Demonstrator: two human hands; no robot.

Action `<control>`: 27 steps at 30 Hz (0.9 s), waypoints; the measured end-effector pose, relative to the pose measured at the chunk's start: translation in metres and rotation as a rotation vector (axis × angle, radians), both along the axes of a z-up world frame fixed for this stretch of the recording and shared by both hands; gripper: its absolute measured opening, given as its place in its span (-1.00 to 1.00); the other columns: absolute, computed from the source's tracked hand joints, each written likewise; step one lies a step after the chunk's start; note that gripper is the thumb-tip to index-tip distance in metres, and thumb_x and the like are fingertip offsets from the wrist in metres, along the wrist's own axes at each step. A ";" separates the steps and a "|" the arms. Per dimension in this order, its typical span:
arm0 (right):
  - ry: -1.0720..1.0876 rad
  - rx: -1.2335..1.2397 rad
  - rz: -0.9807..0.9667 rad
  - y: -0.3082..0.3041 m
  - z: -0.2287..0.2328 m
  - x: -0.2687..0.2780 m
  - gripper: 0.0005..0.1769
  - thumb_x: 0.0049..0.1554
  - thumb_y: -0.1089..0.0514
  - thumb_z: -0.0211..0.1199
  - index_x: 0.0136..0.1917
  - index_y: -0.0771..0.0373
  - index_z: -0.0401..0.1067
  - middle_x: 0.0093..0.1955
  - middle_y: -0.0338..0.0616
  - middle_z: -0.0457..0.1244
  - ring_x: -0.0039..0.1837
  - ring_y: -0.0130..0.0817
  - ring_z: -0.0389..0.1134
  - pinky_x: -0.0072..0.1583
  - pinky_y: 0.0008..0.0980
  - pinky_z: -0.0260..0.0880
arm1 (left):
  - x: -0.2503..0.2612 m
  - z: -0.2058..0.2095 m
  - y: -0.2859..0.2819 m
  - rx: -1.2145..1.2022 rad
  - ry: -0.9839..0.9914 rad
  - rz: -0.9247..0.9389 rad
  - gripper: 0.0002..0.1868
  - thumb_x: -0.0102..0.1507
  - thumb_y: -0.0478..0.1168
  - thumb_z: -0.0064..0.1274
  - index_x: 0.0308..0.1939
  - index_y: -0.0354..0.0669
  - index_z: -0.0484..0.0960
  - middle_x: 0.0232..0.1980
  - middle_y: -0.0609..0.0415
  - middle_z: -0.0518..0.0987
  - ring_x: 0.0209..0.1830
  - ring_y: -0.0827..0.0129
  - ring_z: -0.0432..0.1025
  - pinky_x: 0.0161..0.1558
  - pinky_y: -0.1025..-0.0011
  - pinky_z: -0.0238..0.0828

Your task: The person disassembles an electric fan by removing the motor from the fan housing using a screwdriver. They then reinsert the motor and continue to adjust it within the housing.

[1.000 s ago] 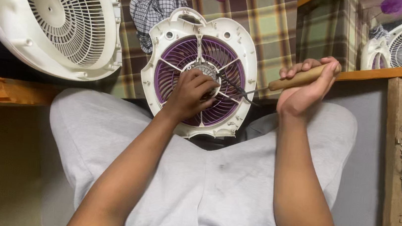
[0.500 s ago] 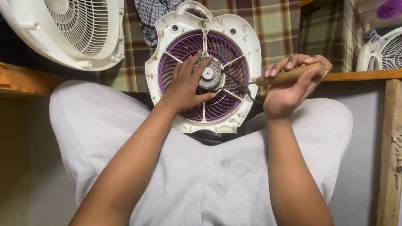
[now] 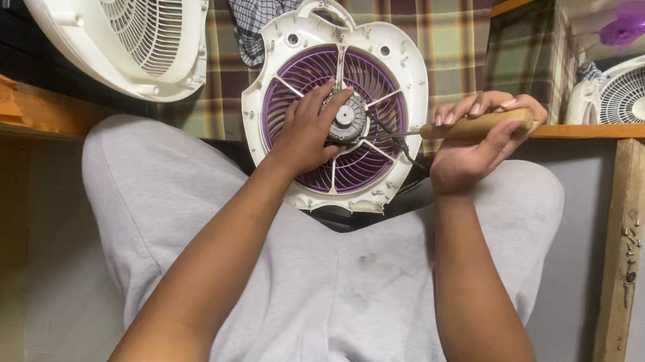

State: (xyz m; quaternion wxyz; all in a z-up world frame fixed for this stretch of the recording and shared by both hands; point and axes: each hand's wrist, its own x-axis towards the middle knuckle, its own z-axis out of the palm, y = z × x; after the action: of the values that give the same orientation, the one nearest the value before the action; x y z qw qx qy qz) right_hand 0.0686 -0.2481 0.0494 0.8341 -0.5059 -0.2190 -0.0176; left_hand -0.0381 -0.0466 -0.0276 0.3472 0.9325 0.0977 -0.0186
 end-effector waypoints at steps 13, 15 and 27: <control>-0.023 -0.060 0.025 0.008 0.002 -0.007 -0.59 0.47 -0.25 0.02 0.20 0.07 0.02 -0.05 -0.13 0.05 -0.17 -0.34 0.19 -0.06 -0.31 0.38 | 0.000 -0.002 0.000 -0.001 -0.014 -0.006 0.17 -0.02 -0.18 0.48 0.54 0.27 0.06 0.60 -0.04 0.05 0.60 -0.01 -0.03 0.47 -0.14 -0.07; -0.029 -0.046 0.025 0.006 0.004 -0.007 -0.59 0.47 -0.24 0.02 0.19 0.07 0.02 -0.02 -0.12 0.05 -0.17 -0.35 0.19 -0.07 -0.33 0.38 | 0.000 0.000 0.000 0.003 0.005 0.000 0.17 -0.03 -0.18 0.49 0.53 0.30 0.07 0.60 -0.02 0.04 0.59 -0.01 -0.04 0.47 -0.14 -0.09; -0.021 -0.029 0.003 0.006 0.004 -0.003 -0.60 0.47 -0.23 0.03 0.22 0.08 0.03 -0.05 -0.10 0.06 -0.17 -0.30 0.20 -0.07 -0.28 0.39 | -0.001 0.004 -0.001 -0.031 -0.015 0.019 0.16 -0.04 -0.21 0.48 0.52 0.30 0.10 0.59 -0.01 0.07 0.59 0.00 0.01 0.47 -0.11 -0.03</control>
State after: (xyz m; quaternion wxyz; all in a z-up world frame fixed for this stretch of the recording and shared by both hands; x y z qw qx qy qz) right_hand 0.0653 -0.2423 0.0531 0.8245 -0.5174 -0.2286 -0.0184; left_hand -0.0395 -0.0472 -0.0241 0.3623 0.9262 0.1038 -0.0096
